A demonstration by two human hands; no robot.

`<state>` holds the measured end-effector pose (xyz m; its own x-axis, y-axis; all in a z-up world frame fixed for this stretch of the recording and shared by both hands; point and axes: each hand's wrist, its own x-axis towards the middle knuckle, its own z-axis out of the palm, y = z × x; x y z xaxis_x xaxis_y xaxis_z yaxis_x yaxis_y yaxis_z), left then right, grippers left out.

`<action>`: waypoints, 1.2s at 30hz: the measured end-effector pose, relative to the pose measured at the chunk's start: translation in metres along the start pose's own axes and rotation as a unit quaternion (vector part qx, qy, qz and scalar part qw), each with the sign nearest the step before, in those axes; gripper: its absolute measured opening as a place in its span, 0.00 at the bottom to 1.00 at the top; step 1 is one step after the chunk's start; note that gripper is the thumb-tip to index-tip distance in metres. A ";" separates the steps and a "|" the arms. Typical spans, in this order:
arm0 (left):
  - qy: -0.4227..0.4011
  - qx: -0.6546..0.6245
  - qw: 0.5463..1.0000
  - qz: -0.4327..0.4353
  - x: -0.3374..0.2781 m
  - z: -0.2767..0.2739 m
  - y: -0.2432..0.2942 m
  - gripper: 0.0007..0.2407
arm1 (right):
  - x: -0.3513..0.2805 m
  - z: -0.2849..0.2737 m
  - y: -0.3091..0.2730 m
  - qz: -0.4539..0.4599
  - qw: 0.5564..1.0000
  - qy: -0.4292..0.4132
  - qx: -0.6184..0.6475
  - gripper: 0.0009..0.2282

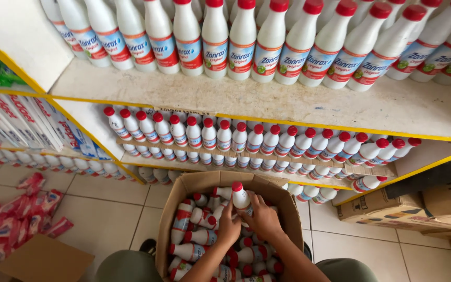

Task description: Stocking shelves with bottles of liquid bleach from a box.

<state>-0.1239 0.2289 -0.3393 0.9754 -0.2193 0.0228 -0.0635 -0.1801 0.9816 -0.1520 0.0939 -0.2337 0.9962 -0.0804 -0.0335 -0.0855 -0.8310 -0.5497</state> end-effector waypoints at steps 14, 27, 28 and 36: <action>0.033 -0.095 0.960 0.261 0.021 0.010 0.226 0.20 | -0.017 -0.163 -0.059 -0.119 0.941 0.291 0.127 0.33; -0.116 -0.109 0.901 0.404 0.100 0.098 0.362 0.25 | 0.013 -0.310 0.001 -0.136 0.868 0.477 0.036 0.32; -0.116 -0.109 0.899 0.408 0.110 0.106 0.360 0.25 | 0.018 -0.315 0.006 -0.138 0.866 0.480 0.036 0.32; -0.154 -0.035 0.883 0.441 0.155 0.147 0.363 0.30 | 0.057 -0.339 0.057 -0.088 0.867 0.487 0.057 0.32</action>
<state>-0.0267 -0.0118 -0.0070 0.4482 -0.4965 0.7433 -0.7467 0.2492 0.6167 -0.1054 -0.1445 0.0164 0.5017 -0.4304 0.7504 0.1240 -0.8227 -0.5548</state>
